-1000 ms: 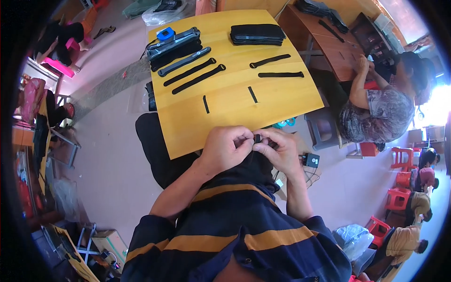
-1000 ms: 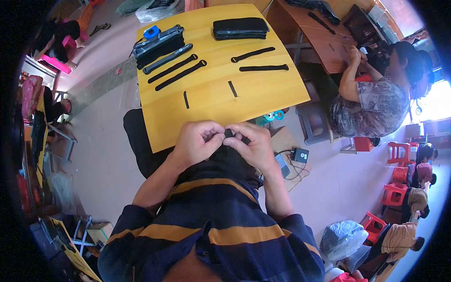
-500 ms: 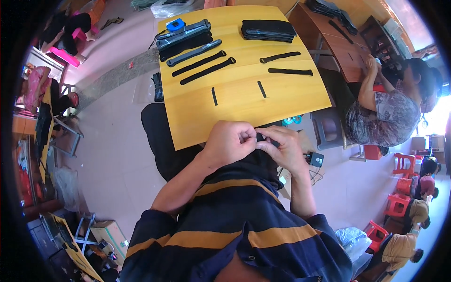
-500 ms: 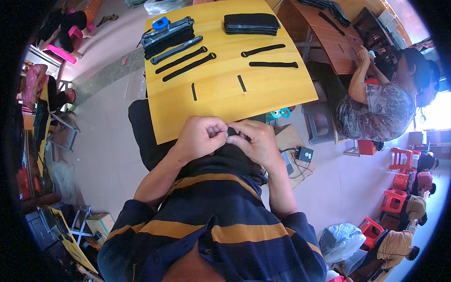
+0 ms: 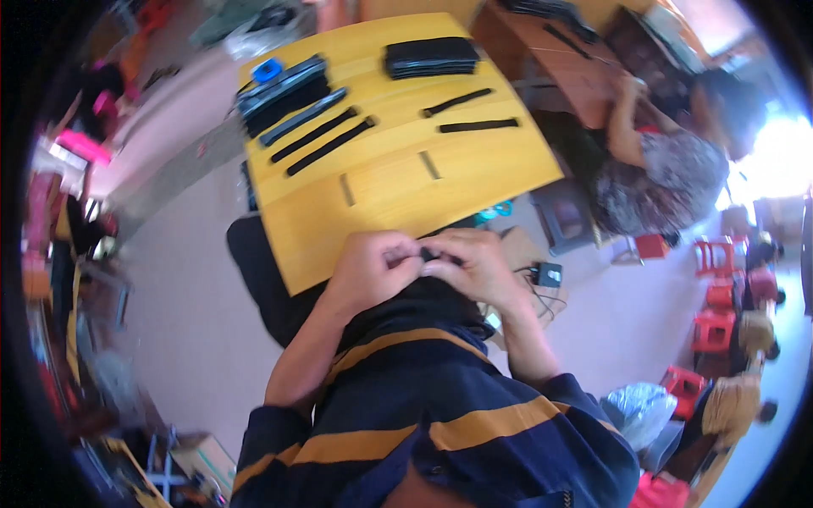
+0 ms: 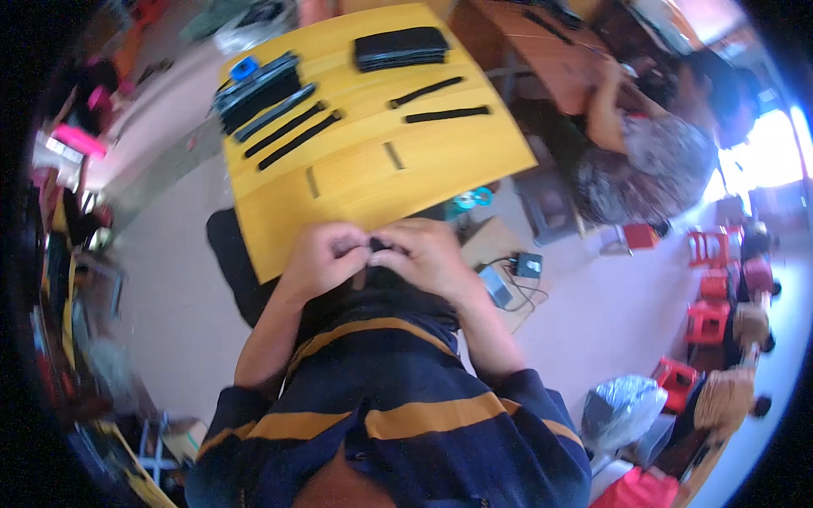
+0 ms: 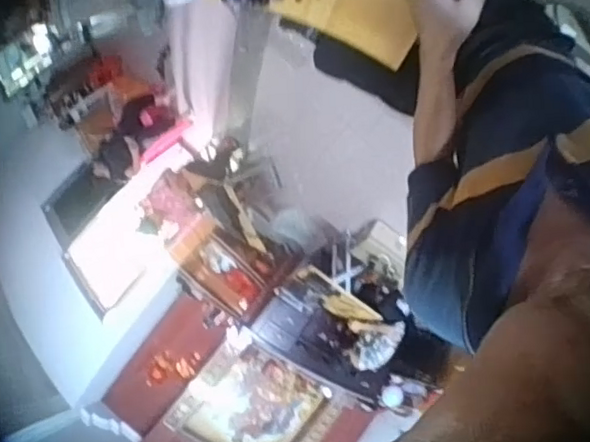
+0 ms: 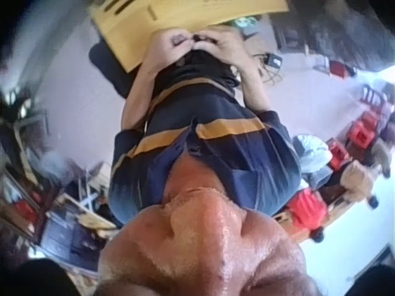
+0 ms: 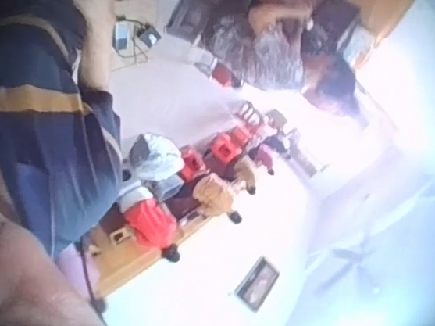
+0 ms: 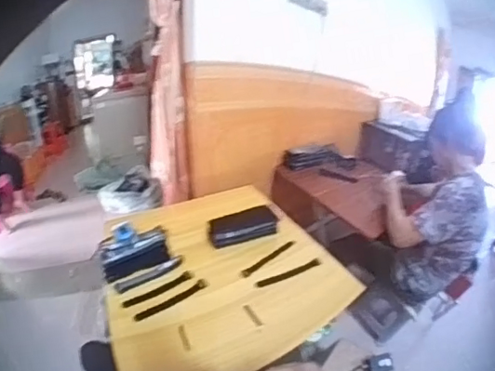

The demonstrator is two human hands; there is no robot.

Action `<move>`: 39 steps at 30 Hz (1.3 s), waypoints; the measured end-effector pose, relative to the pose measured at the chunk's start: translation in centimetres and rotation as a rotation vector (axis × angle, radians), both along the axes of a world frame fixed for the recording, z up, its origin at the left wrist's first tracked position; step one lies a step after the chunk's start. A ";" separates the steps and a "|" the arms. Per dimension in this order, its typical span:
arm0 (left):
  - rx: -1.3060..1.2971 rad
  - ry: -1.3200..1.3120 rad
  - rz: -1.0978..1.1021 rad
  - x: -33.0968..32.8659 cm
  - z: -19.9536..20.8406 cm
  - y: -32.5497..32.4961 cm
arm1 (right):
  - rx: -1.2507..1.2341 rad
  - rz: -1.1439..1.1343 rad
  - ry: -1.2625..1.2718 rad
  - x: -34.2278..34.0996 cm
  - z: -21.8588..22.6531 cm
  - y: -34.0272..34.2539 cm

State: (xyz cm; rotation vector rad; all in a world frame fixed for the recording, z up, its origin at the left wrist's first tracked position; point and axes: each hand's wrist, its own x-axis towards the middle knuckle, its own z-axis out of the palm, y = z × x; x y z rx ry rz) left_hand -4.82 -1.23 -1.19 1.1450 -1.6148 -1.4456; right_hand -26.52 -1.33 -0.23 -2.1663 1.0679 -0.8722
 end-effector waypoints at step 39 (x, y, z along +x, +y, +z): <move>0.079 0.038 0.120 -0.8 -0.9 0.3 | -0.115 -0.047 -0.060 0.9 -2.1 0.7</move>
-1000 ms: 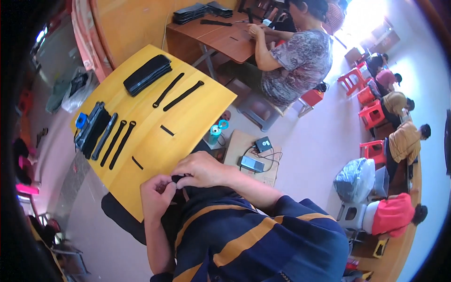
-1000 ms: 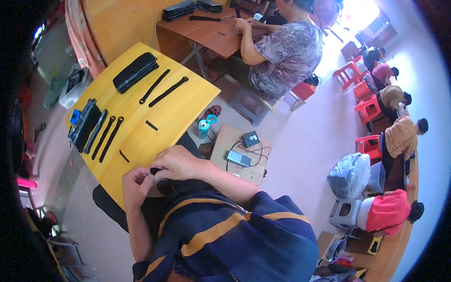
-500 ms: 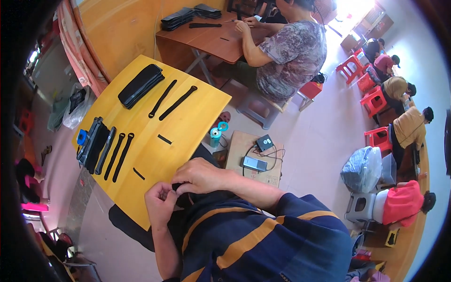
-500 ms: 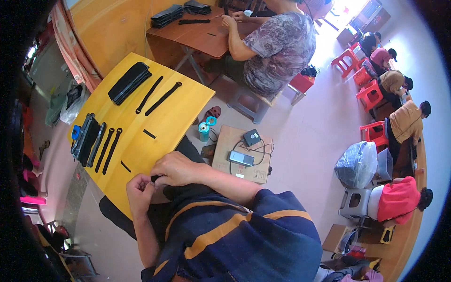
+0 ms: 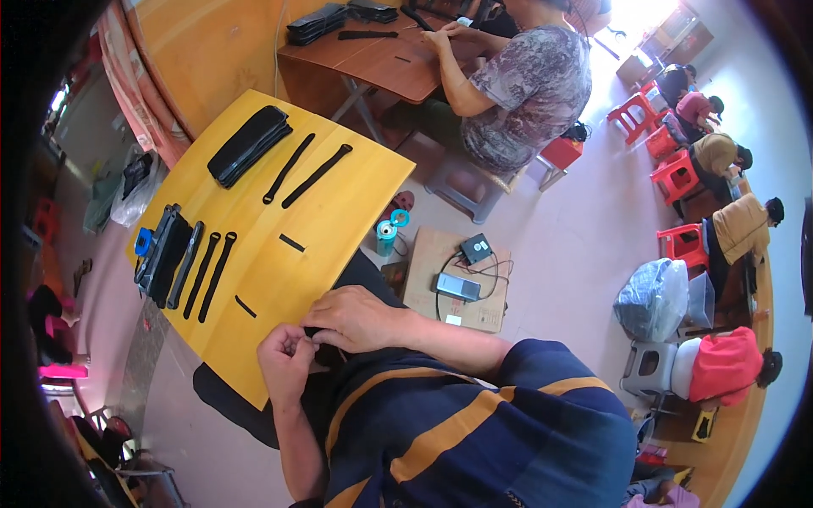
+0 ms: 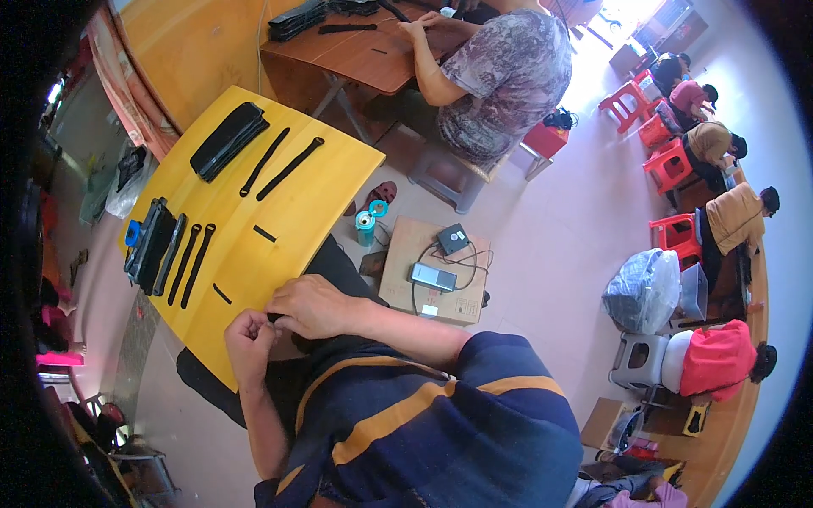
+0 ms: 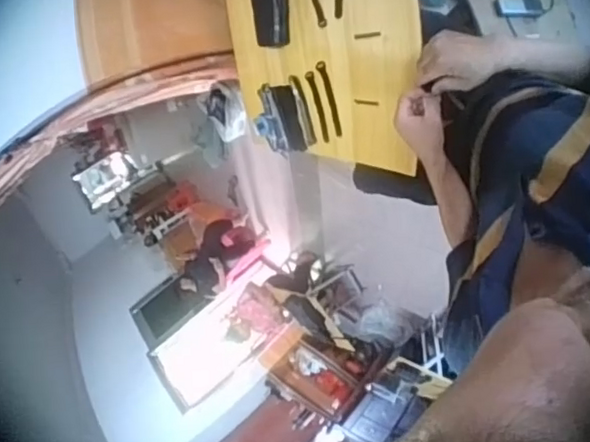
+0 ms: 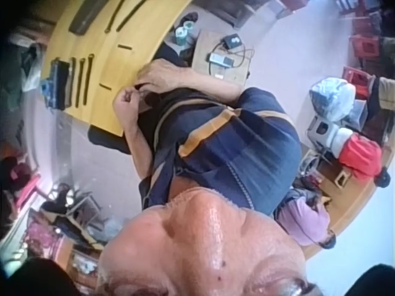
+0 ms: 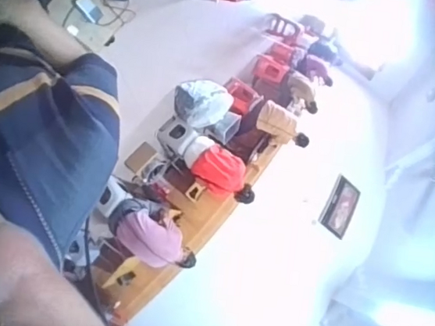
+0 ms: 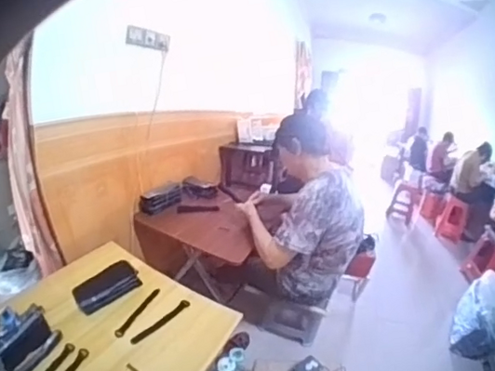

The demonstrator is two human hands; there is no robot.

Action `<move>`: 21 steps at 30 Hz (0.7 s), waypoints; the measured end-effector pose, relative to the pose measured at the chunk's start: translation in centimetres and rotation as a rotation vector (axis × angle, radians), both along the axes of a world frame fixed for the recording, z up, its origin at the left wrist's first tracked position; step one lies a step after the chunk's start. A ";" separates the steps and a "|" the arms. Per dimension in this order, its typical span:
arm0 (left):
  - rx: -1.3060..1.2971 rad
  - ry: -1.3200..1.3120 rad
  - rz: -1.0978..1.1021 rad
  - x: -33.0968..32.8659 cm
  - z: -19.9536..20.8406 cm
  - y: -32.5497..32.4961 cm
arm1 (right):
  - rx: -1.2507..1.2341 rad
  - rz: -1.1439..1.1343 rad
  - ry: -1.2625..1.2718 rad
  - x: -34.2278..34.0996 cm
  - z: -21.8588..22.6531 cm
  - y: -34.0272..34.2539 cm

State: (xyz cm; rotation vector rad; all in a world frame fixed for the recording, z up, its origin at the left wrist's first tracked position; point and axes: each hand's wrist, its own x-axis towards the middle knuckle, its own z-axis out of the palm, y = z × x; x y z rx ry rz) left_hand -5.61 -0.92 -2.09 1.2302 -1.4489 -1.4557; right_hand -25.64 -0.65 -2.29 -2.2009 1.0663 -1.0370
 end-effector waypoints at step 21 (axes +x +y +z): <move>-0.340 -0.348 0.177 1.9 -1.6 1.0 | -0.032 0.118 0.163 2.4 -0.4 -1.2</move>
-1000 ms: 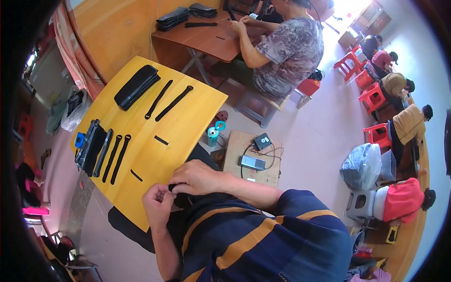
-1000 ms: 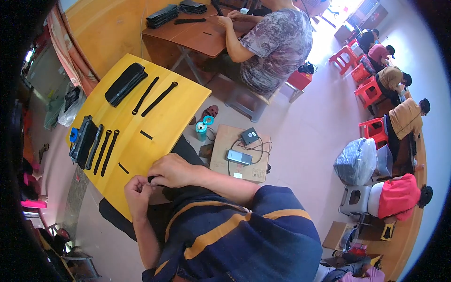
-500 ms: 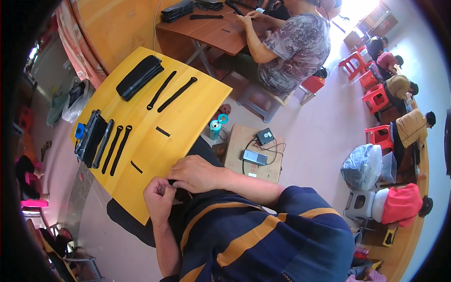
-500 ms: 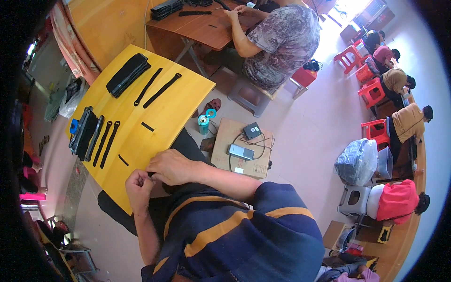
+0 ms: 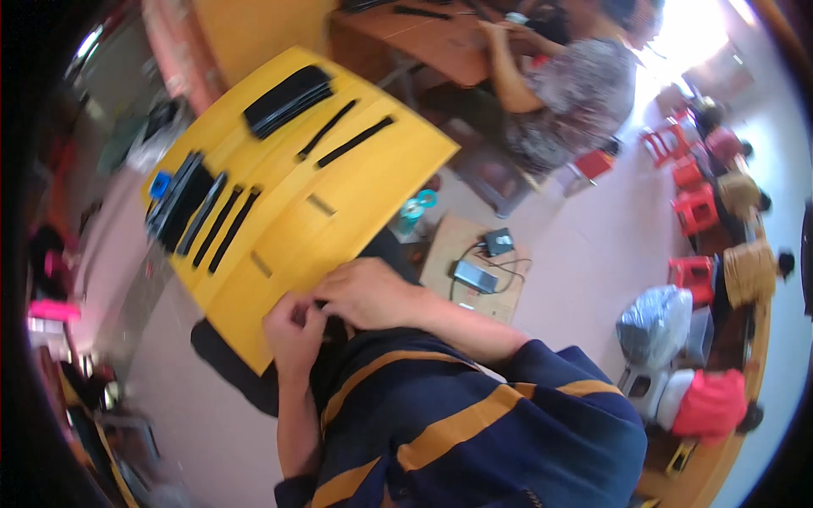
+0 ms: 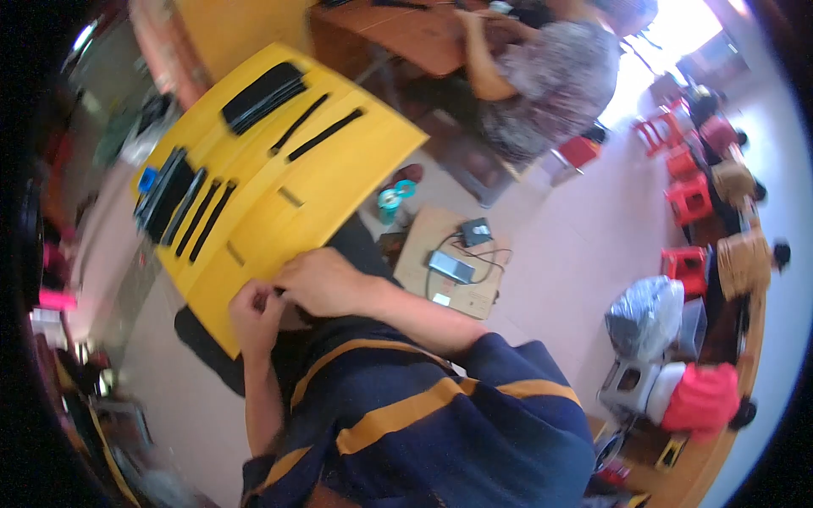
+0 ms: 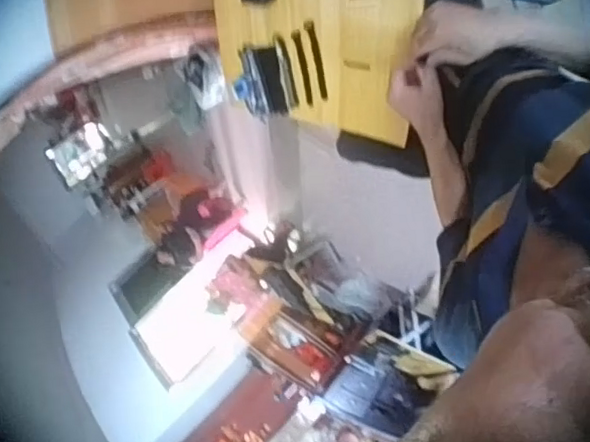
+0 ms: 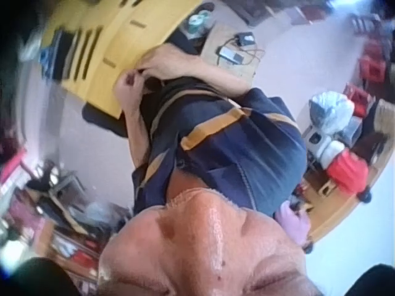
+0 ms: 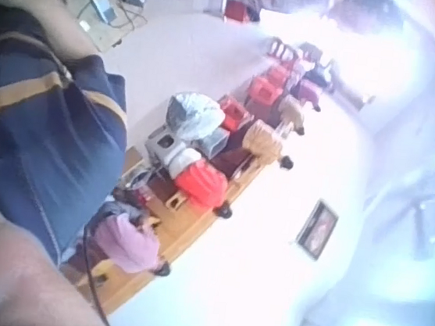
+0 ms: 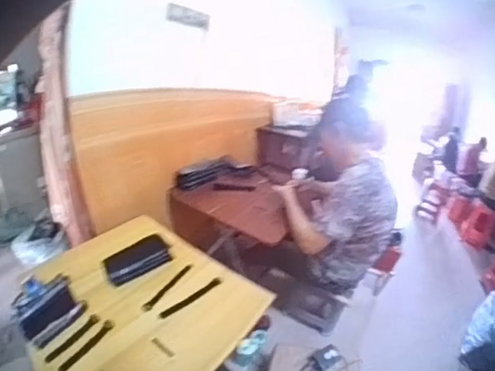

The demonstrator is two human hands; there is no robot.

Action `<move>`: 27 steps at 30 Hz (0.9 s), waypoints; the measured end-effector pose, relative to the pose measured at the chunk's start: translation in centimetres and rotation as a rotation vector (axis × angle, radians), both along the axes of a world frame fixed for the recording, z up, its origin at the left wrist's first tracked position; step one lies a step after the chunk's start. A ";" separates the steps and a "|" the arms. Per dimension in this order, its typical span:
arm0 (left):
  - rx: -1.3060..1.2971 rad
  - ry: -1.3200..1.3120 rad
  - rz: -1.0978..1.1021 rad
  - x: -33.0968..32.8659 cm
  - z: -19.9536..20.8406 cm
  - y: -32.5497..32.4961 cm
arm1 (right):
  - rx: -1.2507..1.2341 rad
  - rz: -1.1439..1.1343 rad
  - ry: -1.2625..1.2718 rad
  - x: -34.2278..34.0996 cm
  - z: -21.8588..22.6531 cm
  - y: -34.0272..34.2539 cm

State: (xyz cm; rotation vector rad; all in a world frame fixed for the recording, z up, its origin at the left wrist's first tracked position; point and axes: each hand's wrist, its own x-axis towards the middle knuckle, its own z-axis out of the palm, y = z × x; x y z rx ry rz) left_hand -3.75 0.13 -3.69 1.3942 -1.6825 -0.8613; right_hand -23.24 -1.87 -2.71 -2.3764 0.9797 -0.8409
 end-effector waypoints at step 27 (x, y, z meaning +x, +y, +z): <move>0.347 0.471 -0.268 1.4 0.8 -1.4 | 0.269 -0.016 -0.044 -0.1 2.4 -0.6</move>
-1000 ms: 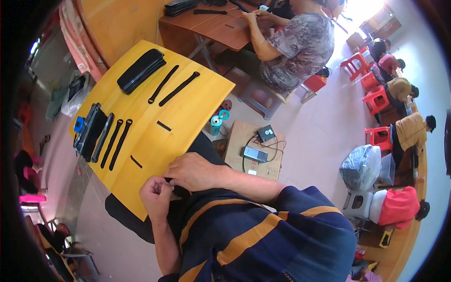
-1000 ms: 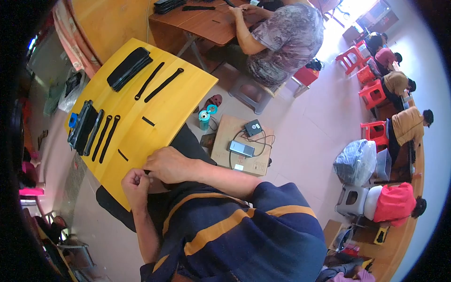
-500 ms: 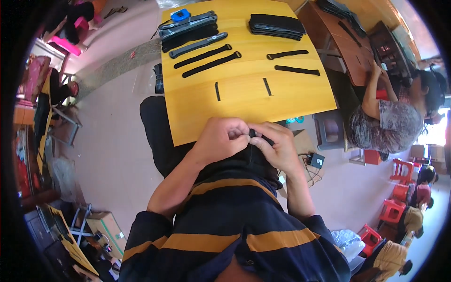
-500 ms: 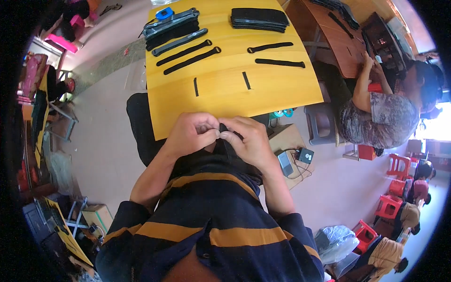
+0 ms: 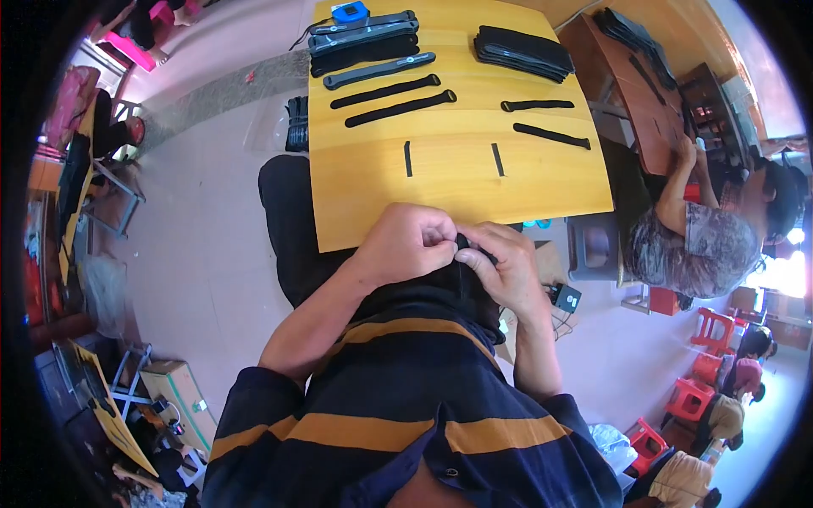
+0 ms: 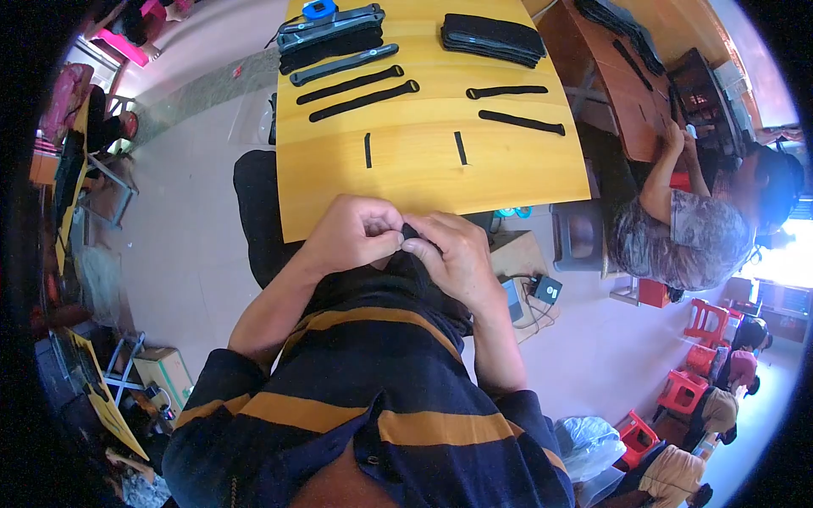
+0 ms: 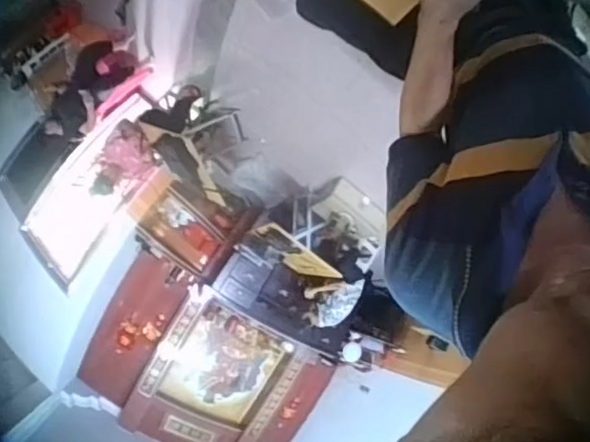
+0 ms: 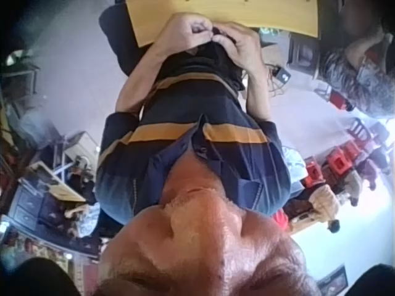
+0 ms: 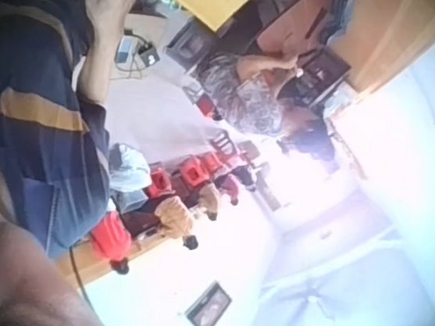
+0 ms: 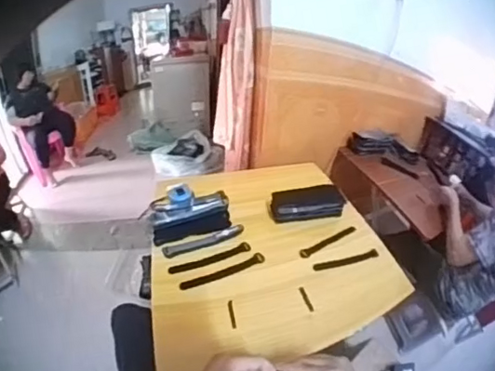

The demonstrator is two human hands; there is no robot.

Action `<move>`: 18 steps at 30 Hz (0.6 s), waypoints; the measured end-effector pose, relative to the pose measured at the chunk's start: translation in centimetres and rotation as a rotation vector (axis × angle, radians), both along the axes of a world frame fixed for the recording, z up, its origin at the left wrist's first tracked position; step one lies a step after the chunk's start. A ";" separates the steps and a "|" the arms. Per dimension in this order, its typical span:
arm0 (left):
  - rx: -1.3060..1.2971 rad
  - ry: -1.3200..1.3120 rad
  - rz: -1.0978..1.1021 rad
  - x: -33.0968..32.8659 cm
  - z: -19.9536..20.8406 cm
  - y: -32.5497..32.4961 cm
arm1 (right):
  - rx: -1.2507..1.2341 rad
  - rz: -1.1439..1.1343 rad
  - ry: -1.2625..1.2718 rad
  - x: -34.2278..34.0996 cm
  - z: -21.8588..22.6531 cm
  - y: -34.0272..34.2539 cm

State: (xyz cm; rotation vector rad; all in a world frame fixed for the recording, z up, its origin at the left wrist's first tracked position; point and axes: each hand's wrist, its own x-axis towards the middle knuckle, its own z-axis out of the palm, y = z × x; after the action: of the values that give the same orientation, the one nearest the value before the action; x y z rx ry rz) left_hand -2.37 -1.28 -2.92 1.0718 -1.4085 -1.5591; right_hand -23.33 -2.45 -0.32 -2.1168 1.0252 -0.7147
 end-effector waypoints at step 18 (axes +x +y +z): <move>-0.308 -0.295 0.200 -1.5 0.1 0.9 | -0.102 0.011 0.050 0.3 -0.6 0.0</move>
State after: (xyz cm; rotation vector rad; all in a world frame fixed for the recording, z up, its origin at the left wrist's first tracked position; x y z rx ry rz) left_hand -3.85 -0.37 -2.85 1.2418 -1.6188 -1.0321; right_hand -23.01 -2.47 -0.92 -2.2360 1.0221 -0.7259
